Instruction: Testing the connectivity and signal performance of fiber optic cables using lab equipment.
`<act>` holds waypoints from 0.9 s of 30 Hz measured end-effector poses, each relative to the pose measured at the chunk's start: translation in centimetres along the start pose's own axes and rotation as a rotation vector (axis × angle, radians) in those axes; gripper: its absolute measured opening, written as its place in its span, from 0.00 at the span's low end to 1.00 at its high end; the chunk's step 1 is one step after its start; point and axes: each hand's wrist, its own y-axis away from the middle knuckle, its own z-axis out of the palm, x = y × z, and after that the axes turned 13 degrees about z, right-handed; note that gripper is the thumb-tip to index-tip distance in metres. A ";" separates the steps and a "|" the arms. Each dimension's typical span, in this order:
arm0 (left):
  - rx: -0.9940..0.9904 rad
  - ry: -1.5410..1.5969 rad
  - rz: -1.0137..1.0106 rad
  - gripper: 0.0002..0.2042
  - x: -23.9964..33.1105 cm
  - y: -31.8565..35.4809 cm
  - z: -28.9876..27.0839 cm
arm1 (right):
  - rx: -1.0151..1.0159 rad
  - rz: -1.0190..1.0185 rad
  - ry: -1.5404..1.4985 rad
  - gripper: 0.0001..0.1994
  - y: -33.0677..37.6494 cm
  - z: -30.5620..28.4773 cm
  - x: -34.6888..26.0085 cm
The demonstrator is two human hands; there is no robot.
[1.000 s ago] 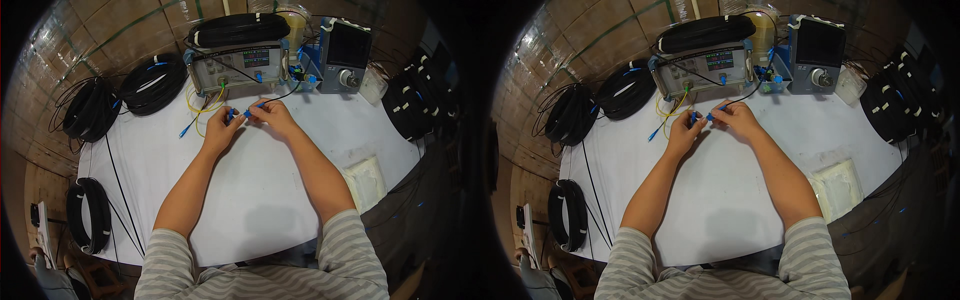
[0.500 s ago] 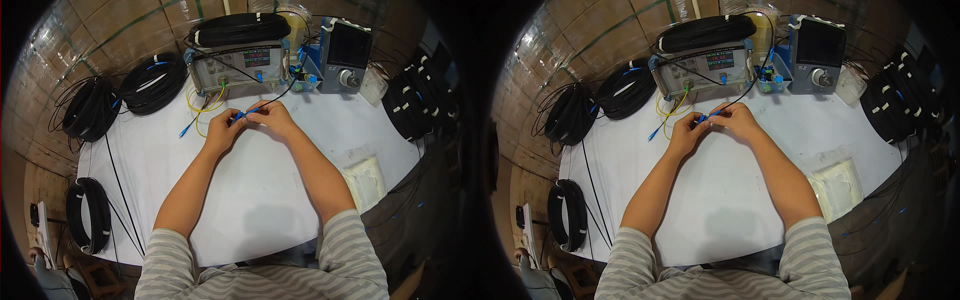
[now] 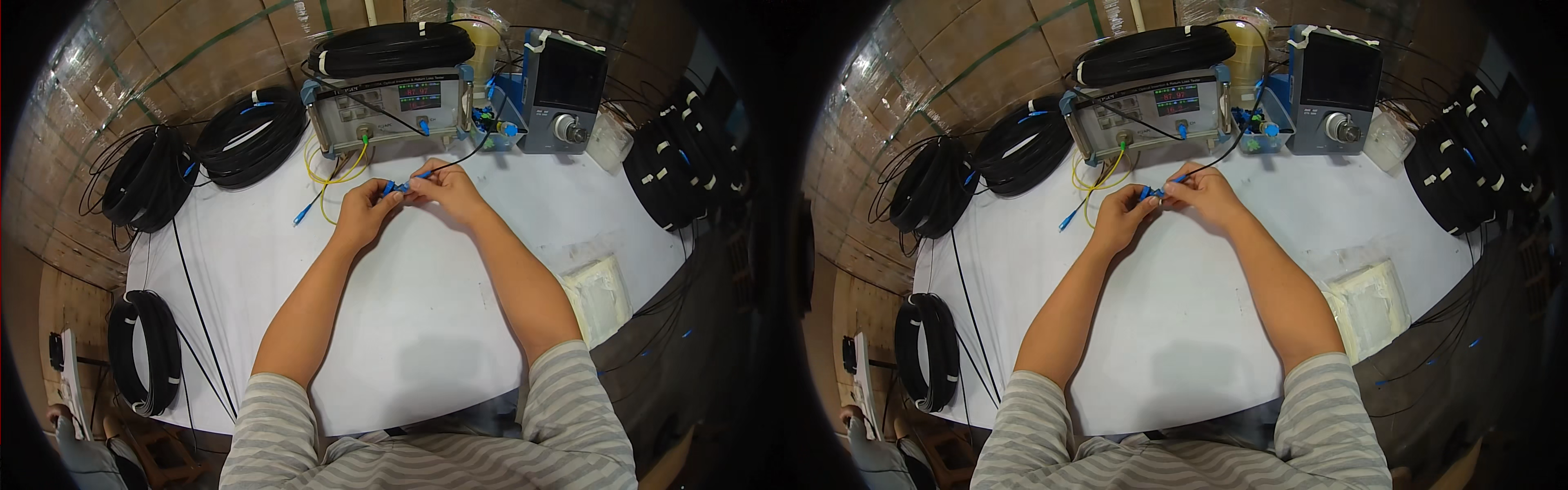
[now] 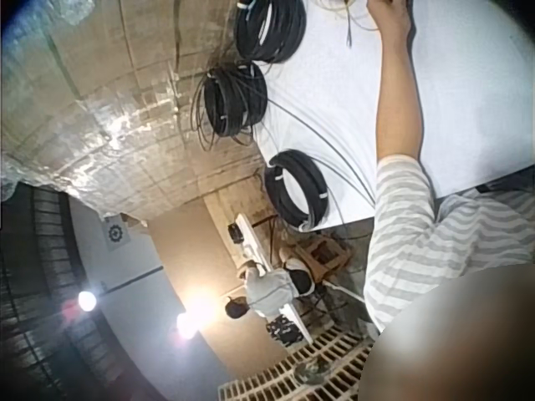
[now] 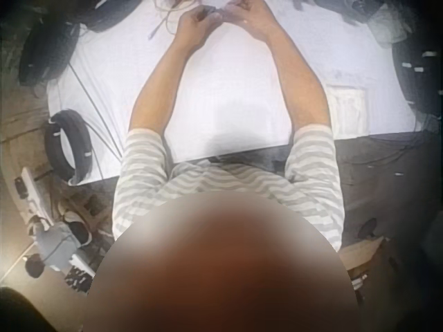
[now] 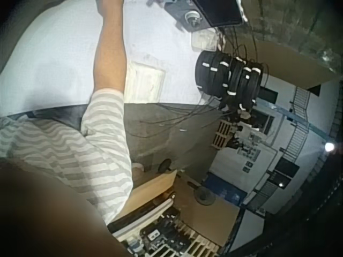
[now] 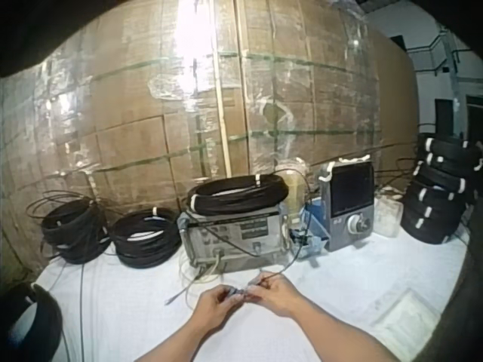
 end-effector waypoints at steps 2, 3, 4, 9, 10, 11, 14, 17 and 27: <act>0.008 0.026 -0.007 0.09 0.0 0.0 -0.1 | -0.013 0.029 -0.107 0.07 -0.1 -0.4 -0.2; 0.016 -0.020 -0.013 0.09 0.0 0.0 -0.1 | -0.012 0.028 -0.106 0.07 -0.1 -0.5 -0.1; 0.025 -0.065 -0.018 0.10 0.0 -0.1 -0.1 | 0.008 0.009 -0.069 0.07 -0.2 -0.5 0.0; 0.124 -0.065 0.035 0.11 0.1 0.0 0.0 | 0.061 -0.036 -0.079 0.09 0.0 0.2 -0.2; 0.103 -0.081 0.027 0.11 -0.2 0.0 -0.3 | 0.071 -0.025 -0.040 0.09 -0.1 0.0 -0.1; 0.105 -0.061 0.029 0.11 -0.4 0.0 -0.2 | 0.078 -0.033 -0.002 0.09 -0.1 0.0 -0.1; 0.118 -0.044 0.036 0.11 -0.6 0.0 0.1 | 0.060 -0.023 0.007 0.10 -0.1 -0.2 -0.1; 0.177 0.053 0.092 0.11 -1.1 0.0 -0.1 | 0.059 -0.010 0.000 0.12 -0.1 0.2 -0.1; 0.050 -0.128 -0.007 0.12 0.8 0.1 0.1 | 0.090 -0.017 0.021 0.14 -0.2 -0.1 0.1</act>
